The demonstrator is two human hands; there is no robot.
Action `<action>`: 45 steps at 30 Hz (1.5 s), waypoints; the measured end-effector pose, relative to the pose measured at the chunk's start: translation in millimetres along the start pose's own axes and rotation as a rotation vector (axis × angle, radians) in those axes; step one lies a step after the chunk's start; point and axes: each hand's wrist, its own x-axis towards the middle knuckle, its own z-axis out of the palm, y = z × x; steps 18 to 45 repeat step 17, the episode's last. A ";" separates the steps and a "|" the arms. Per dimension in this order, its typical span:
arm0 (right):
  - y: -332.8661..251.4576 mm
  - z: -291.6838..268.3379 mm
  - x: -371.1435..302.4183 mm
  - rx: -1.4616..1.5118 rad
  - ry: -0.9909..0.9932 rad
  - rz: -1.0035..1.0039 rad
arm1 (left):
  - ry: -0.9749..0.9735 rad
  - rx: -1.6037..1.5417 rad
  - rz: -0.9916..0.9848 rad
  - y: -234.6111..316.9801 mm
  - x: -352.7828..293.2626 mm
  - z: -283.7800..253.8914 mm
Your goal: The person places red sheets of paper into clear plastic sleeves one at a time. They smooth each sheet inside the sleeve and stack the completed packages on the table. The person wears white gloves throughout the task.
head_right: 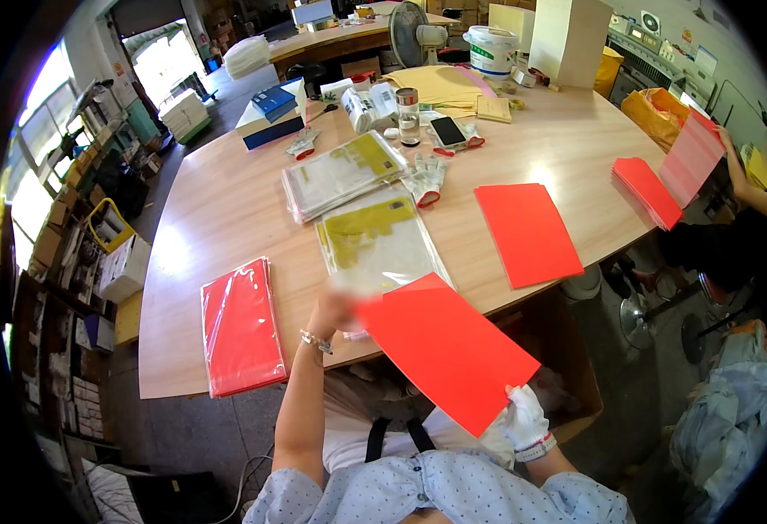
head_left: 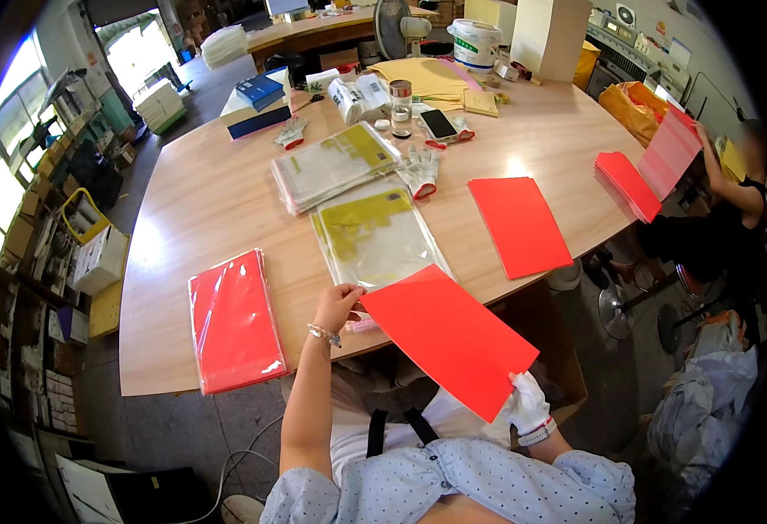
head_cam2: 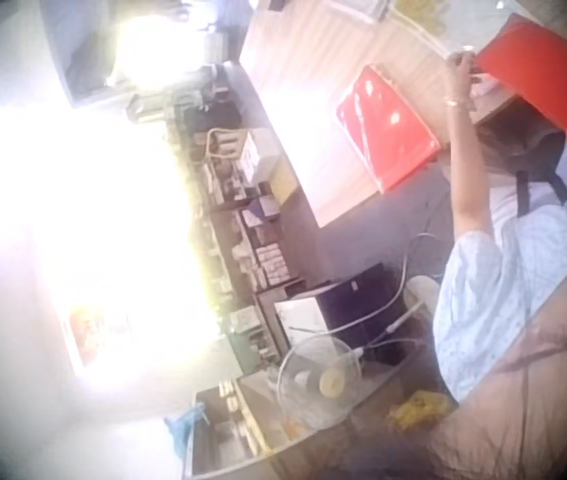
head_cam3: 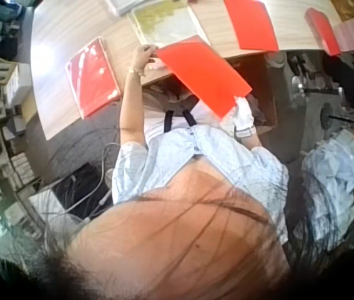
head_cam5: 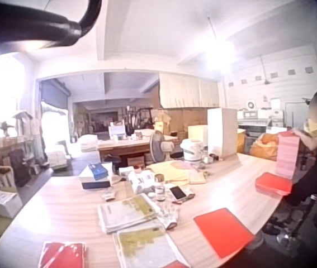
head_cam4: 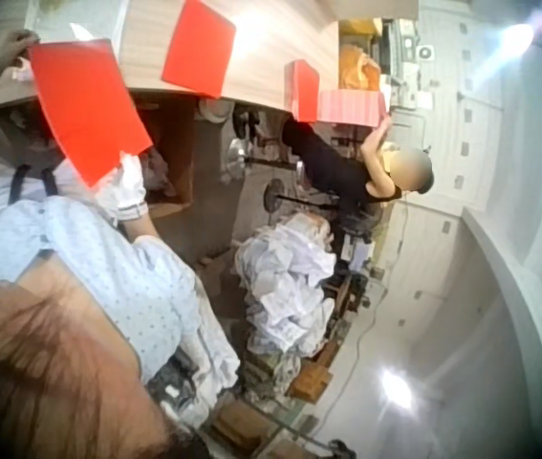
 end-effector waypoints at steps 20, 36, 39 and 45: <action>6.4 9.2 -6.0 -0.058 0.032 -0.120 | 0.337 -0.582 0.294 -11.3 -43.5 131.8; 6.4 9.2 -6.0 -0.058 0.032 -0.120 | 0.337 -0.582 0.294 -11.3 -43.5 131.8; 6.4 9.2 -6.0 -0.058 0.032 -0.120 | 0.337 -0.582 0.294 -11.3 -43.5 131.8; 6.4 9.2 -6.0 -0.058 0.032 -0.120 | 0.337 -0.582 0.294 -11.3 -43.5 131.8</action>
